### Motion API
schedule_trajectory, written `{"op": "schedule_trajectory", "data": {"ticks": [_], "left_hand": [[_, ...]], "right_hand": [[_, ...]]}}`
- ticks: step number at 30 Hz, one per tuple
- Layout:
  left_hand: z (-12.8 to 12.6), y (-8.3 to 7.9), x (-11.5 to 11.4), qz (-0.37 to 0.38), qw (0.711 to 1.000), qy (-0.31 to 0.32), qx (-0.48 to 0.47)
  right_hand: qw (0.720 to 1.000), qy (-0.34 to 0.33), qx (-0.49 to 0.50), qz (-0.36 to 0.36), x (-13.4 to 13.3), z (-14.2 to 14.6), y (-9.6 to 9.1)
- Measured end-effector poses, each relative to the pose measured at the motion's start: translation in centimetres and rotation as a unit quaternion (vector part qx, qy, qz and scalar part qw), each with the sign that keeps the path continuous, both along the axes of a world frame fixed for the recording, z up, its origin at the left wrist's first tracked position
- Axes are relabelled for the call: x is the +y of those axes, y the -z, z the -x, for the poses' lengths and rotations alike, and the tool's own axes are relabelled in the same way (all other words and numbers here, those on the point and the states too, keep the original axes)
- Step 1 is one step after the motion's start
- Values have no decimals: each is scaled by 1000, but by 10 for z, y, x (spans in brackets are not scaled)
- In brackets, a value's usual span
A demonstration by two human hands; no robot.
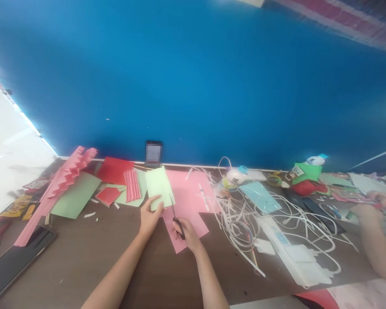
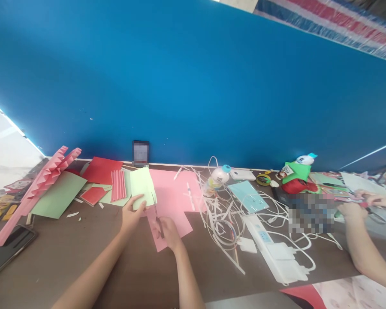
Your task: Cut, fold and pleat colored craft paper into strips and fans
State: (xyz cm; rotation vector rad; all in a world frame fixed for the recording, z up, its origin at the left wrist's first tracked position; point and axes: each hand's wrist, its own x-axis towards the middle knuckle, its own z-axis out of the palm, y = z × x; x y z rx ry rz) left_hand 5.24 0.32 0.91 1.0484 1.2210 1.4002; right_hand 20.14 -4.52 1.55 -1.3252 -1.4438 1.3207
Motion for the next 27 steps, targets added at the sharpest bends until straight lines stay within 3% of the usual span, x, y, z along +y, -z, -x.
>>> {"op": "schedule_trajectory", "data": {"ticks": [7,27], "left_hand": [[-1,4,-2,2,1000,25,3],[-1,5,-2,8,1000,25,-12]], "right_hand": [[999,-6,19,32,1,-1,-1],[999,-22,45,22,3,-3,1]]}}
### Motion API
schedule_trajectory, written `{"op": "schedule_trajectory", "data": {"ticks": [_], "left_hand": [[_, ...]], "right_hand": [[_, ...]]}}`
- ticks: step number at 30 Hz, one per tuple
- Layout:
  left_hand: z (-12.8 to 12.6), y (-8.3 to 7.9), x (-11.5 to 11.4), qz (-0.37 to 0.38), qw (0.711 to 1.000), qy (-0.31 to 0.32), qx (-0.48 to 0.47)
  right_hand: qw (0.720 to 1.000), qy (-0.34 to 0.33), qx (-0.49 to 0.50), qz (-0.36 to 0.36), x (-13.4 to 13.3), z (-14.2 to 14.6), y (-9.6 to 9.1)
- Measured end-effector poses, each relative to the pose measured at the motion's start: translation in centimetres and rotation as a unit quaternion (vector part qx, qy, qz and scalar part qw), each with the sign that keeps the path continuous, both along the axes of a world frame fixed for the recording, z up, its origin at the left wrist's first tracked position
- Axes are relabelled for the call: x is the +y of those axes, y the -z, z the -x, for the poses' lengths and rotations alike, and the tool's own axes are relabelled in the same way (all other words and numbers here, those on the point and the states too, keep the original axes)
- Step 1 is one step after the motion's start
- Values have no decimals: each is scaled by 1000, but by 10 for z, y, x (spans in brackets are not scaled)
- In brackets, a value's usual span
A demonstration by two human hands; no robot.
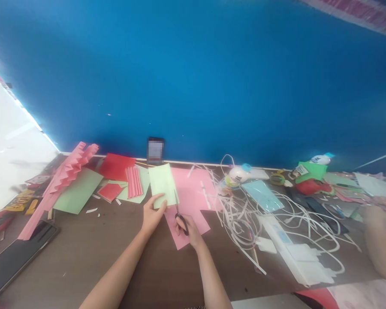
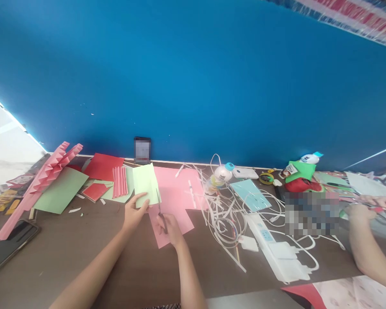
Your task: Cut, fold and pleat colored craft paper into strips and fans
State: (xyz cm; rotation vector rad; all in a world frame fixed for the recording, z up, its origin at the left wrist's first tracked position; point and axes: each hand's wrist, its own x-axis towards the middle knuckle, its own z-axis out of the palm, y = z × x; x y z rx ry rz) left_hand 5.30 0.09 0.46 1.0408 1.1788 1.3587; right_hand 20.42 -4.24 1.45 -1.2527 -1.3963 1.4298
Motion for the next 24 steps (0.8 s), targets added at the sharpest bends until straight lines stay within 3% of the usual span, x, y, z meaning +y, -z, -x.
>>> {"op": "schedule_trajectory", "data": {"ticks": [24], "left_hand": [[0,-4,0,-8,1000,-21,6]], "right_hand": [[1000,21,-4,21,0,4,3]]}}
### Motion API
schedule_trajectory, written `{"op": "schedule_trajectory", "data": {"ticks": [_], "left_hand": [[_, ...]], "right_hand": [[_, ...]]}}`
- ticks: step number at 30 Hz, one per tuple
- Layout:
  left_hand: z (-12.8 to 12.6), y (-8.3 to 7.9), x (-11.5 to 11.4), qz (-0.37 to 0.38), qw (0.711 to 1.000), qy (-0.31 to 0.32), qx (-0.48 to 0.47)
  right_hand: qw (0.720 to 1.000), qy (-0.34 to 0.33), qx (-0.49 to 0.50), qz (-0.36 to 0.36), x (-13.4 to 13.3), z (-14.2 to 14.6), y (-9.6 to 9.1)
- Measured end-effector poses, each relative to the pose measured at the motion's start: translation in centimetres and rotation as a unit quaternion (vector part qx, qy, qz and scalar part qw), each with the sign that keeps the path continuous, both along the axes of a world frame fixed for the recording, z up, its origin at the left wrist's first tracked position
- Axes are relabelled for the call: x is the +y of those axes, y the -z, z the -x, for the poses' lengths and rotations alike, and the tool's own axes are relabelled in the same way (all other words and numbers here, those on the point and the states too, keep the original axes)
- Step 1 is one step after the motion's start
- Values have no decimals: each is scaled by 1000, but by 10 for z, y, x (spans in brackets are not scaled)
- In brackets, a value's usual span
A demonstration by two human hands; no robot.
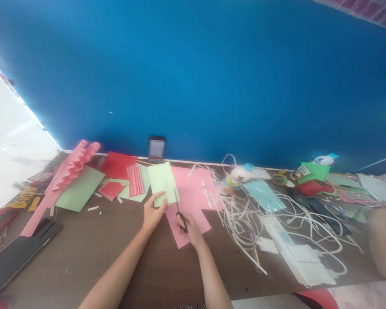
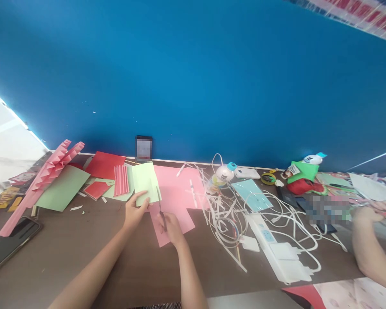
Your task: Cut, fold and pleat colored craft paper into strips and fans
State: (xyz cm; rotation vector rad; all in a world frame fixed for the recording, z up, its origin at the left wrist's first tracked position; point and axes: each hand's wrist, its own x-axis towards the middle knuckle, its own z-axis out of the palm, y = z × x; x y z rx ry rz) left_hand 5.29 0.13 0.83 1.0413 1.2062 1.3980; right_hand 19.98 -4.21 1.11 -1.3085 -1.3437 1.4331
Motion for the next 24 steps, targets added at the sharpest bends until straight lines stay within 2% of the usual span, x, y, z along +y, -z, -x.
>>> {"op": "schedule_trajectory", "data": {"ticks": [10,24], "left_hand": [[1,3,1,-6,1000,0,7],[1,2,1,-3,1000,-6,6]], "right_hand": [[1000,1,-6,12,0,2,-5],[1000,9,-1,26,-1,3,-1]]}}
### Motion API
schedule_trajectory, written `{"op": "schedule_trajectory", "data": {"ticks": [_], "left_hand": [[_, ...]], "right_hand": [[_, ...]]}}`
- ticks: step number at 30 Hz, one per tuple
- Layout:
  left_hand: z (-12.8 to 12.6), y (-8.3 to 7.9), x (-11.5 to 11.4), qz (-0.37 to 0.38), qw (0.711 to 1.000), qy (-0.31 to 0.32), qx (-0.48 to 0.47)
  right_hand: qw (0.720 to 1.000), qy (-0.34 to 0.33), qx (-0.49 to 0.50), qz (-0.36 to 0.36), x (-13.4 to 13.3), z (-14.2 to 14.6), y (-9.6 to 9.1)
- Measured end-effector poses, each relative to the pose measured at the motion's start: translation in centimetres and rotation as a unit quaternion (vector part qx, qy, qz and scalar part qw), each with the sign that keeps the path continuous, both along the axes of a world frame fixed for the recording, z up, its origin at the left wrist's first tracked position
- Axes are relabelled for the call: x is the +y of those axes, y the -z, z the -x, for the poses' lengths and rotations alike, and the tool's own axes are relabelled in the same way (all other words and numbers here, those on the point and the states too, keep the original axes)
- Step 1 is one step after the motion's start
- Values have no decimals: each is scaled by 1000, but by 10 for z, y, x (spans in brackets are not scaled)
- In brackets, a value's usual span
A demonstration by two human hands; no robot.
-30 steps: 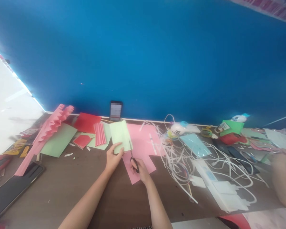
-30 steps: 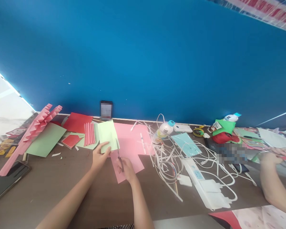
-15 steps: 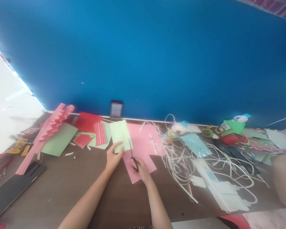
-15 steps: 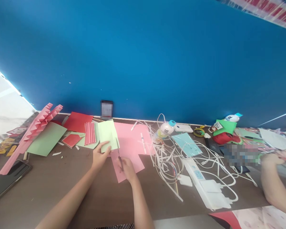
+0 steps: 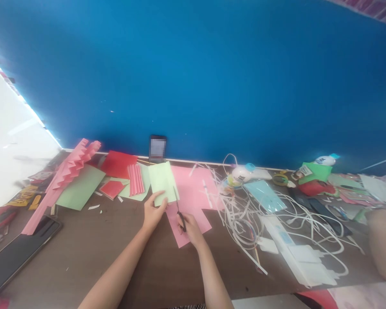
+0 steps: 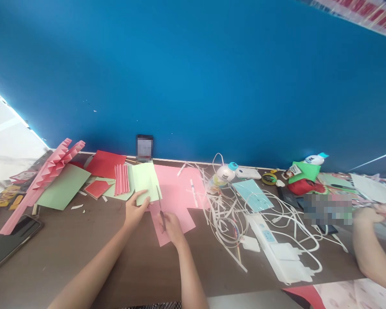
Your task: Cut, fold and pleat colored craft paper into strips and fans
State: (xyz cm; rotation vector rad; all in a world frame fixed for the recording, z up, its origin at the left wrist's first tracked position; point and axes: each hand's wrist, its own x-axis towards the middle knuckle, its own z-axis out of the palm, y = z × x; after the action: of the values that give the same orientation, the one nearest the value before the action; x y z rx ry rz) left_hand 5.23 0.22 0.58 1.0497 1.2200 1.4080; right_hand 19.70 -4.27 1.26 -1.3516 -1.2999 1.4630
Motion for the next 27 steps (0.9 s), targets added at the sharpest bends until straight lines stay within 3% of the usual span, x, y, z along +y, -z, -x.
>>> {"op": "schedule_trajectory", "data": {"ticks": [12,27], "left_hand": [[0,-2,-4,-3,999,44,24],[-2,-1,-5,-26,998,47,37]], "right_hand": [[999,-3,15,-30,0,-5,1],[999,-8,6,-33,0,-6,-2]]}}
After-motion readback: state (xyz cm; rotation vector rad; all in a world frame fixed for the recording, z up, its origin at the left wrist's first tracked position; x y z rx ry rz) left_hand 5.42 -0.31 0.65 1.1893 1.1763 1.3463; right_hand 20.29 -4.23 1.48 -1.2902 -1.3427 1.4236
